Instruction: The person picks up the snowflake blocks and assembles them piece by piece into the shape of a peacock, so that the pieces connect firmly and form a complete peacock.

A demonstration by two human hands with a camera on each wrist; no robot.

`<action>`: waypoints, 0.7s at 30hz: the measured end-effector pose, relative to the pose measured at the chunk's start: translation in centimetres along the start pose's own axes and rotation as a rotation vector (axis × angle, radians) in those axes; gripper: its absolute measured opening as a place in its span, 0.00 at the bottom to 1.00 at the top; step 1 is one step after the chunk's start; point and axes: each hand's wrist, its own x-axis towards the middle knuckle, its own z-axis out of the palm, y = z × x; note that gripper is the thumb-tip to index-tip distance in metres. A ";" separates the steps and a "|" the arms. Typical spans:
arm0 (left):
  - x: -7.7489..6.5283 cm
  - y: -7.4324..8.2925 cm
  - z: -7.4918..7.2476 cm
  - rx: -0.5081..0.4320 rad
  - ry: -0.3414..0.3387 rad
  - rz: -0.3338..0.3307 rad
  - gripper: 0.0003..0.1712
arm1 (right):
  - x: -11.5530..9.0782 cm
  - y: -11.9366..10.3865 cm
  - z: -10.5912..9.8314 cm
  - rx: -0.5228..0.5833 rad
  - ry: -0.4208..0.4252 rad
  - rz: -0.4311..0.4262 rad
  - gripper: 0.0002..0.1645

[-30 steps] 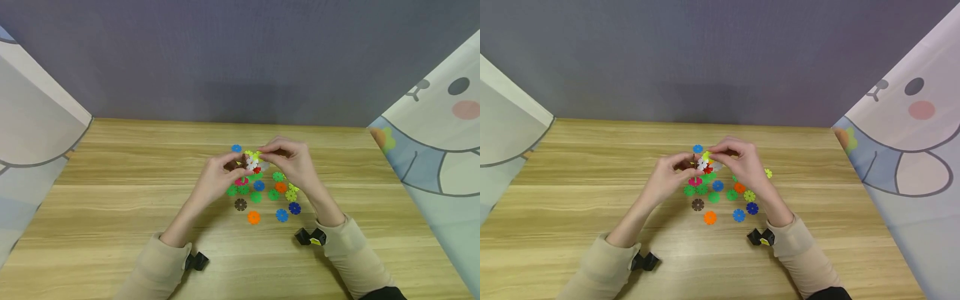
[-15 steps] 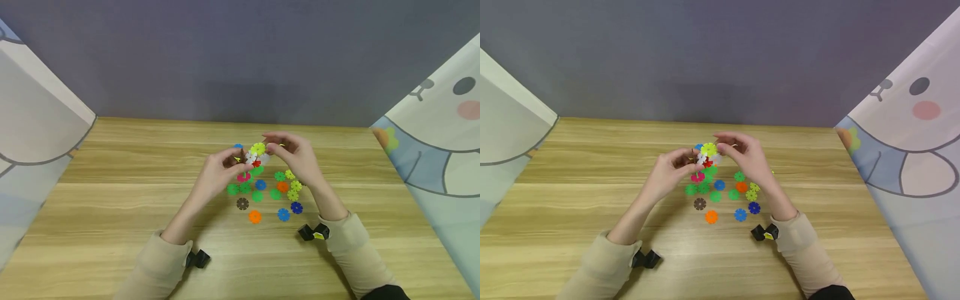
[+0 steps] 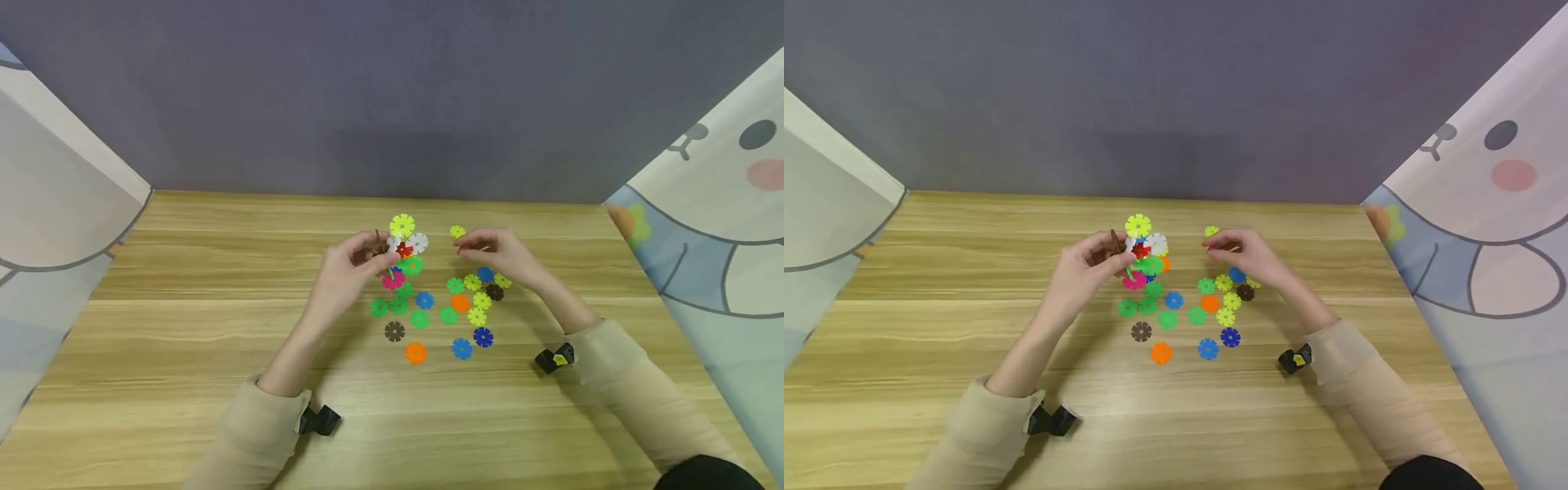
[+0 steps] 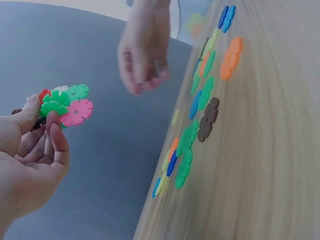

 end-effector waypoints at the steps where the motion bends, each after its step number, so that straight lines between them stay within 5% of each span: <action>1: 0.0 0.0 0.0 -0.007 0.001 -0.002 0.22 | -0.1 0.4 -0.2 -0.037 -0.013 0.000 0.17; 12: 0.0 0.3 0.0 -0.066 -0.021 -0.023 0.25 | -1.6 4.0 -1.6 -0.179 -0.069 0.062 0.20; 21: -0.1 0.4 -0.1 -0.067 -0.030 -0.014 0.24 | -1.5 4.7 -1.6 -0.237 -0.052 0.100 0.16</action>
